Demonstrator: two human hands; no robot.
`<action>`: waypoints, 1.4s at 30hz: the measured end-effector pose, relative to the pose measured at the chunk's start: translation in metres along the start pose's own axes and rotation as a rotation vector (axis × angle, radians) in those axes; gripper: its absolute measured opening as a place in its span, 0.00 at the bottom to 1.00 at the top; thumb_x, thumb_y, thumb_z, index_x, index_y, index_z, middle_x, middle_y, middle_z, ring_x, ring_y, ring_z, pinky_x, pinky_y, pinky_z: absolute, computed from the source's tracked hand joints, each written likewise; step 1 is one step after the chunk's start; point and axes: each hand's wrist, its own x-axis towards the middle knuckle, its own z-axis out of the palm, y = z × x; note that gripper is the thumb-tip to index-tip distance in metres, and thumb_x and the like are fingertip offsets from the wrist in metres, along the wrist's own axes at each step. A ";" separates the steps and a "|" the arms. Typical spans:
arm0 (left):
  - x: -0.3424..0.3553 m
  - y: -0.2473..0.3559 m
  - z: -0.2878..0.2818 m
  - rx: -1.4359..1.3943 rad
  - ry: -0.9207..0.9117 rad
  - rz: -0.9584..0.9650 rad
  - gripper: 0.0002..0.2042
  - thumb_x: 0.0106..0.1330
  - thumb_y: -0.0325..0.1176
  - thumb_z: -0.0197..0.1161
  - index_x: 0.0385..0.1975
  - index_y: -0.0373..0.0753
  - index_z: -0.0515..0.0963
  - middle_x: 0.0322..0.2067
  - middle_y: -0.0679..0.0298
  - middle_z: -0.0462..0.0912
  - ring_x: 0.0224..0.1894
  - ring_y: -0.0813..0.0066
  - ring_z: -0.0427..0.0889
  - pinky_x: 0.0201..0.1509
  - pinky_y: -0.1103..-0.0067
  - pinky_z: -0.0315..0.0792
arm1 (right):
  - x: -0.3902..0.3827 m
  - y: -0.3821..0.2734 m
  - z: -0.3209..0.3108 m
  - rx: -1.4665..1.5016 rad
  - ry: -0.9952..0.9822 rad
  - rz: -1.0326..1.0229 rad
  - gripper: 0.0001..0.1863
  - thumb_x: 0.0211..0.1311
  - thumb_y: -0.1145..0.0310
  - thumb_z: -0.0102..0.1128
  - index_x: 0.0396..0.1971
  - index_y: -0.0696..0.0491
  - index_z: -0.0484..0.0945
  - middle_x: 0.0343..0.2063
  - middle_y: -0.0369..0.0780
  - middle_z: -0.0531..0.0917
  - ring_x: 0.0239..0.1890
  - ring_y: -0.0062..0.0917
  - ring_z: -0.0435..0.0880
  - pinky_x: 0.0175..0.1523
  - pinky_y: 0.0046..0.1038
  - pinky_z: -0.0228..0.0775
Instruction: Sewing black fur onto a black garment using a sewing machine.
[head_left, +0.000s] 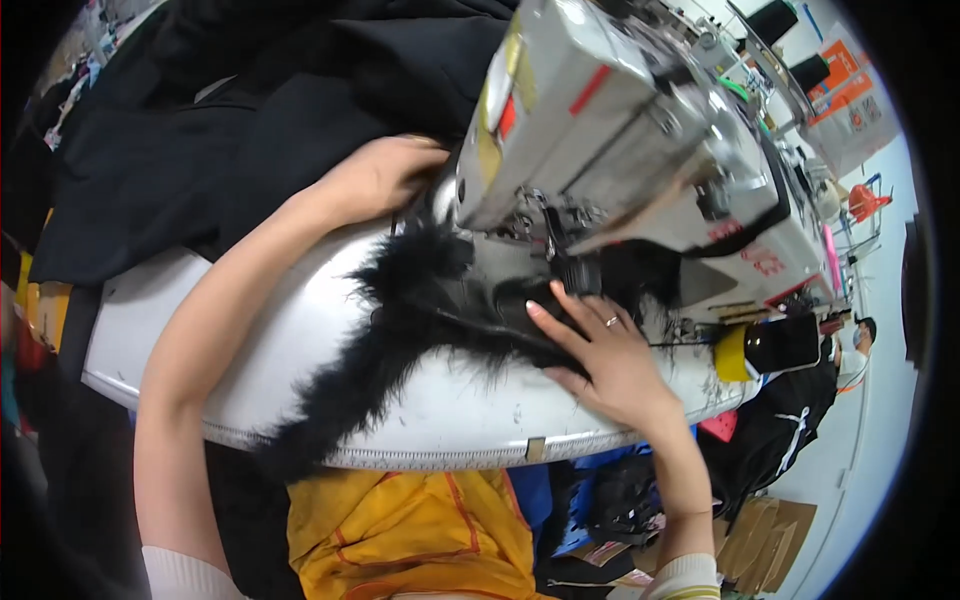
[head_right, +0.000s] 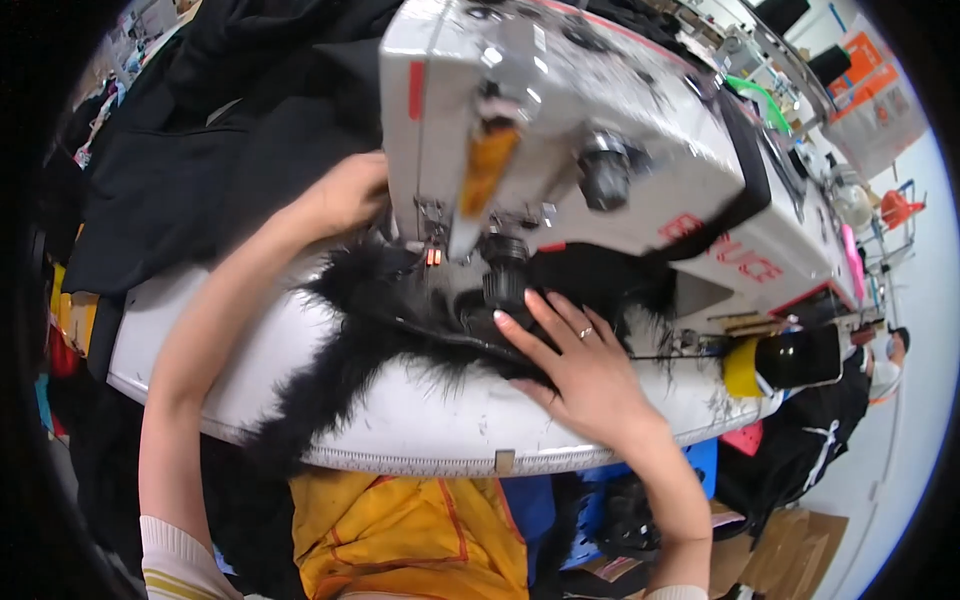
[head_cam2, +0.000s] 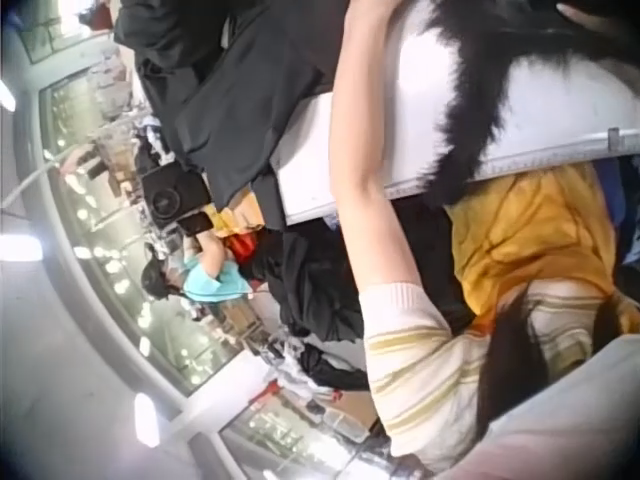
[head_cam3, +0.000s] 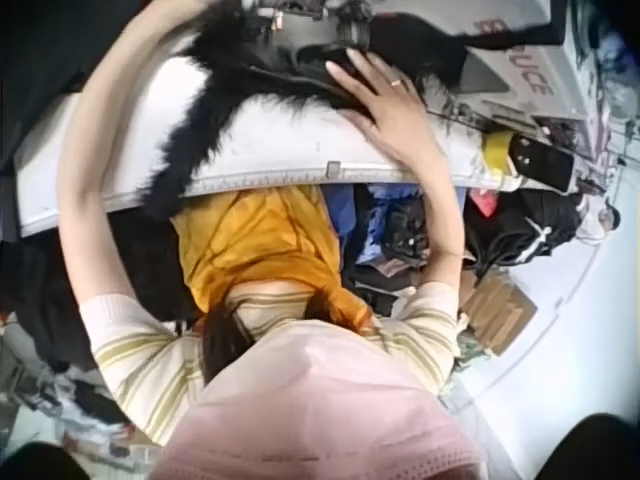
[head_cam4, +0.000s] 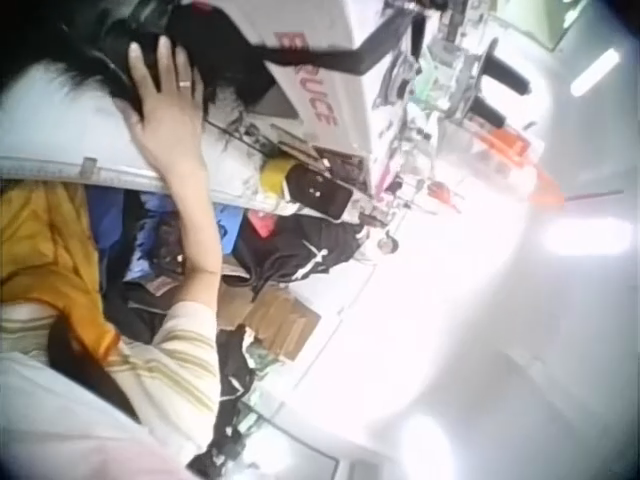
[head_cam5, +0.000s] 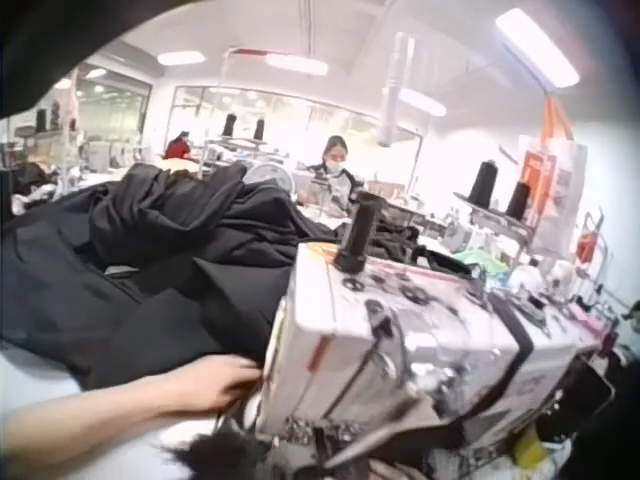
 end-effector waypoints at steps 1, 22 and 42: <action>-0.015 0.006 -0.001 -0.035 0.191 -0.078 0.12 0.54 0.18 0.52 0.37 0.30 0.78 0.38 0.54 0.81 0.39 0.58 0.80 0.47 0.75 0.72 | -0.004 0.001 -0.003 -0.068 0.056 -0.061 0.33 0.53 0.55 0.60 0.60 0.44 0.65 0.61 0.41 0.65 0.62 0.37 0.64 0.63 0.39 0.57; -0.058 0.099 0.021 0.584 -0.057 0.203 0.23 0.44 0.23 0.62 0.45 0.39 0.74 0.45 0.67 0.75 0.51 0.68 0.73 0.56 0.73 0.67 | 0.038 -0.013 0.029 -0.326 0.470 -0.212 0.23 0.54 0.72 0.48 0.53 0.51 0.70 0.54 0.33 0.73 0.56 0.24 0.72 0.55 0.27 0.67; -0.065 0.087 0.006 0.509 -0.101 0.237 0.13 0.53 0.30 0.55 0.39 0.38 0.77 0.44 0.66 0.78 0.40 0.72 0.79 0.38 0.78 0.68 | 0.052 0.002 0.035 -0.258 0.420 -0.202 0.23 0.50 0.71 0.54 0.51 0.44 0.76 0.47 0.29 0.80 0.28 0.20 0.82 0.33 0.20 0.73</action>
